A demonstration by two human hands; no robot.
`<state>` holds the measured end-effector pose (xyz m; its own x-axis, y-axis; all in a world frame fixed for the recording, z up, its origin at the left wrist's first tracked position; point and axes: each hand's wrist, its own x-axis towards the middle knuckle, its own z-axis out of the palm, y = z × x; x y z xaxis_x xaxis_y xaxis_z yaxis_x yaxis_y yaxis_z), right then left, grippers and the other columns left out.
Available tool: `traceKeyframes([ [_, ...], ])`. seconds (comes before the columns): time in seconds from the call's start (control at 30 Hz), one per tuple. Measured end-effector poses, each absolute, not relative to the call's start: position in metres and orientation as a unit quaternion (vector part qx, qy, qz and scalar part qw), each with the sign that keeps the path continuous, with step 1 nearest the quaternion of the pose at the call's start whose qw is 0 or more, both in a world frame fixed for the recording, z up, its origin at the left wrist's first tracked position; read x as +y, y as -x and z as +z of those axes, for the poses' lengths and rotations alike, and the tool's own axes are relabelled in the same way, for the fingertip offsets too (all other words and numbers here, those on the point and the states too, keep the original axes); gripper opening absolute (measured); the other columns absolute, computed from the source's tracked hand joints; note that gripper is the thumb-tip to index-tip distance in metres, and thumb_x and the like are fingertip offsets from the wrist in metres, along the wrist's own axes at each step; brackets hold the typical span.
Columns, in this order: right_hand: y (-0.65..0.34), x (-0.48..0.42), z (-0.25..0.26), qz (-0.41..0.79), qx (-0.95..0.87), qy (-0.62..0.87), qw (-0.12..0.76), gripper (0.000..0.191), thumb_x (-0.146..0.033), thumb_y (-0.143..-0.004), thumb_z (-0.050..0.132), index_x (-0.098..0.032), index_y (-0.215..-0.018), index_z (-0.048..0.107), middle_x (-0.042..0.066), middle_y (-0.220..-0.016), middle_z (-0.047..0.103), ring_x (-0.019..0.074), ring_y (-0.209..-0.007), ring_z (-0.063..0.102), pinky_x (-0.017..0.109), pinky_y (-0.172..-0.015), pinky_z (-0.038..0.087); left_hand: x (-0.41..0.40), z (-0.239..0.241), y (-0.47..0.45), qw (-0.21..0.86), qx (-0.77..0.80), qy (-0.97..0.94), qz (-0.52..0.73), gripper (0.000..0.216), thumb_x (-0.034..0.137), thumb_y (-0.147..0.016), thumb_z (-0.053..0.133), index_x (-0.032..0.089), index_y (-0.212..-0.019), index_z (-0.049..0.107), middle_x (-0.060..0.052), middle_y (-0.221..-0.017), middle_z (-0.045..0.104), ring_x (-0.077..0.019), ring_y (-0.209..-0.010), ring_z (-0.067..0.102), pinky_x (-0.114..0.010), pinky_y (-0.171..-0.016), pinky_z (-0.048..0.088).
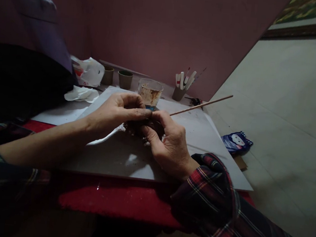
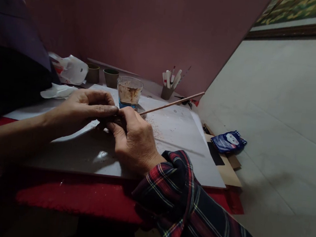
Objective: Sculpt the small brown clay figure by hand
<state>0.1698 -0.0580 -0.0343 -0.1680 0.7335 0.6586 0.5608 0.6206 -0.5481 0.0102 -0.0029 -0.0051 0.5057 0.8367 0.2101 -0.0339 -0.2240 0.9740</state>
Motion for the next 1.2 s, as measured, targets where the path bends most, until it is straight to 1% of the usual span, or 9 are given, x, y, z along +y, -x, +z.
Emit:
traceKeyframes([
  [0.27,-0.1699,-0.0583,-0.0347,0.106,-0.76,0.423,0.481,0.013,-0.022,-0.088,0.058,-0.021,-0.1,0.057,0.004,-0.093,0.068,0.018,-0.085,0.063,0.033,-0.077,0.051,-0.0034,-0.0053,-0.0098,0.545,0.29,-0.676,0.403,0.02,0.029,-0.073,0.074,0.015,-0.066,0.062,0.0,-0.054,0.06,-0.0094,-0.046,0.055,-0.018,-0.043,0.04],
  [0.57,-0.1705,-0.0582,-0.0348,0.099,-0.765,0.421,0.477,0.011,-0.023,-0.088,0.058,-0.02,-0.098,0.056,0.005,-0.092,0.068,0.0189,-0.085,0.063,0.033,-0.076,0.051,-0.0037,-0.0046,-0.0108,0.529,0.295,-0.683,0.408,0.02,0.029,-0.072,0.075,0.015,-0.065,0.062,0.0,-0.054,0.058,-0.0089,-0.046,0.052,-0.018,-0.043,0.037],
  [1.03,-0.1704,-0.0584,-0.0345,0.096,-0.765,0.422,0.477,0.012,-0.02,-0.087,0.058,-0.02,-0.098,0.056,0.005,-0.091,0.069,0.0191,-0.083,0.063,0.034,-0.075,0.052,-0.0031,-0.0057,-0.0106,0.535,0.297,-0.678,0.407,0.017,0.025,-0.074,0.073,0.015,-0.066,0.062,0.0,-0.057,0.059,-0.009,-0.049,0.055,-0.017,-0.046,0.041],
  [1.2,-0.1704,-0.0583,-0.0342,0.093,-0.762,0.42,0.484,0.011,-0.02,-0.086,0.059,-0.021,-0.097,0.057,0.004,-0.09,0.068,0.0183,-0.082,0.064,0.033,-0.074,0.052,-0.0034,-0.0049,-0.0105,0.541,0.292,-0.679,0.401,0.02,0.029,-0.074,0.073,0.015,-0.067,0.062,0.0,-0.055,0.06,-0.0094,-0.046,0.055,-0.018,-0.044,0.041],
])
